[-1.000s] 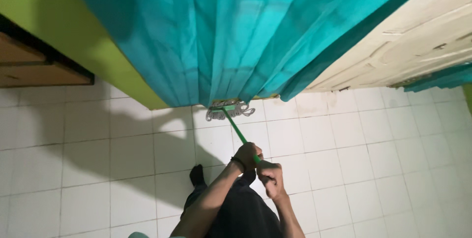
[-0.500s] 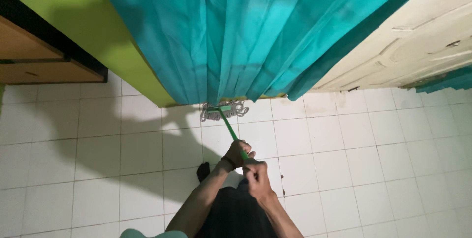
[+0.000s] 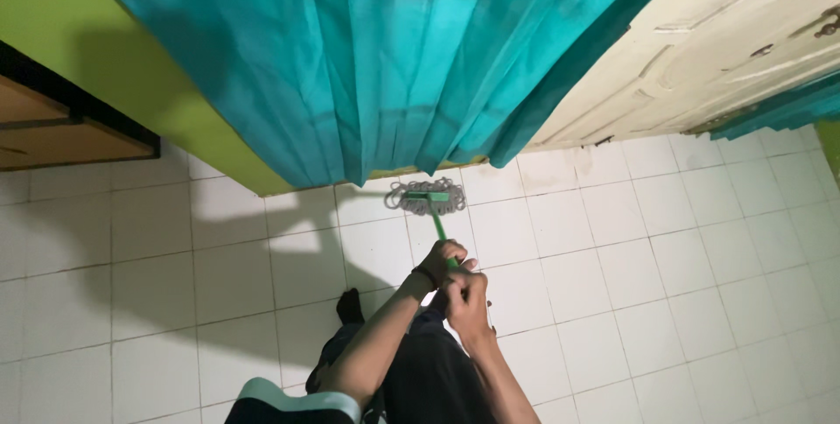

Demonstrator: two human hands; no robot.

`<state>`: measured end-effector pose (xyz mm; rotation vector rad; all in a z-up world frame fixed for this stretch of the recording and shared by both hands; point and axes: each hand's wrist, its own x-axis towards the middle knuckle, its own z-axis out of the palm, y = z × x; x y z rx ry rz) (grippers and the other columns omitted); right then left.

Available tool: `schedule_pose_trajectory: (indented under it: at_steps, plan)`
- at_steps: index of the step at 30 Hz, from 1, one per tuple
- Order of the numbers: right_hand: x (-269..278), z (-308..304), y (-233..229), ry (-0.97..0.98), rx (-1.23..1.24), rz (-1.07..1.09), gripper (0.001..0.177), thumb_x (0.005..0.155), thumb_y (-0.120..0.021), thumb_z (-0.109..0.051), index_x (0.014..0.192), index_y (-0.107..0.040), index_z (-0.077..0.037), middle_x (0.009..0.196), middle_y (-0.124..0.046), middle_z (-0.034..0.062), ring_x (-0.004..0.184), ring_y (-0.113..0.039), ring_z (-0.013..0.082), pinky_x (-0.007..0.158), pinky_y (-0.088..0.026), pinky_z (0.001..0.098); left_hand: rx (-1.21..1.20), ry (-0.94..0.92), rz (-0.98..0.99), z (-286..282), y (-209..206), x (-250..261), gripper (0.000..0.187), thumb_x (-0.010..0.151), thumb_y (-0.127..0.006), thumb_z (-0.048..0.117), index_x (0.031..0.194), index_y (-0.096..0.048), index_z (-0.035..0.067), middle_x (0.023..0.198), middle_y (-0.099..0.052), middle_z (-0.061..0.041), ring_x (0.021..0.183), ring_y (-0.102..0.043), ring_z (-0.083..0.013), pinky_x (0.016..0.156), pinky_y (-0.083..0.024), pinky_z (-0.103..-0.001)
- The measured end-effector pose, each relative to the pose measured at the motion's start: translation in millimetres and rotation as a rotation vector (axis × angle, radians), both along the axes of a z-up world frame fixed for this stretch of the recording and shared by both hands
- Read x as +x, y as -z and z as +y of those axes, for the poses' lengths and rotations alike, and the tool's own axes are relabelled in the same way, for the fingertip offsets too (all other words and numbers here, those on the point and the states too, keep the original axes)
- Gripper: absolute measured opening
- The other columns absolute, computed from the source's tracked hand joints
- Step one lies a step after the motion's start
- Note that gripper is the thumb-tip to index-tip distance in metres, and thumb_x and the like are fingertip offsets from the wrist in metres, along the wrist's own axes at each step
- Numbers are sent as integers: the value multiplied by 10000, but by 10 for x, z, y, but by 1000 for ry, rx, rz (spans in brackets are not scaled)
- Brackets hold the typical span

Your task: The person mops the tiled floor of a room by hand using a mop, moving it across the surface near a door and a curtain.

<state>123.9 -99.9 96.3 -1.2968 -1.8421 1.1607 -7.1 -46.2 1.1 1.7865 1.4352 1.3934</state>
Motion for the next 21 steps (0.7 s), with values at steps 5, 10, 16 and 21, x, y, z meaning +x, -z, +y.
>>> schedule_pose_trajectory:
  at_steps: [5, 10, 16, 21]
  plan:
    - [161, 249, -270, -244, 172, 256, 367, 916, -527, -190, 624, -423, 7, 568, -431, 80, 513, -389, 174, 515, -301, 341, -33, 165, 101, 111, 15, 117, 500, 904, -703, 317, 528, -459, 93, 564, -527, -120, 614, -554, -340, 613, -468, -458]
    - [166, 230, -697, -180, 184, 447, 430, 897, -462, -271, 588, -302, -19, 527, -332, 50, 485, -303, 154, 489, -253, 334, -186, 173, 38, 57, -139, 344, 405, 870, -666, 265, 553, -503, 73, 587, -561, -140, 627, -577, -352, 625, -483, -459]
    - [310, 284, -975, -98, 60, 462, 427, 870, -460, -257, 571, -284, -7, 496, -322, 54, 456, -279, 163, 496, -282, 331, -321, 55, -86, -160, -441, 552, 464, 872, -703, 276, 552, -473, 30, 580, -534, -203, 590, -541, -387, 568, -447, -487]
    - [222, 138, -1133, -130, 102, 395, 379, 801, -515, -231, 563, -338, 5, 521, -347, 75, 479, -321, 182, 510, -275, 335, -536, 24, -42, -292, -657, 411, 439, 888, -679, 278, 566, -502, 36, 600, -550, -210, 549, -556, -400, 574, -454, -497]
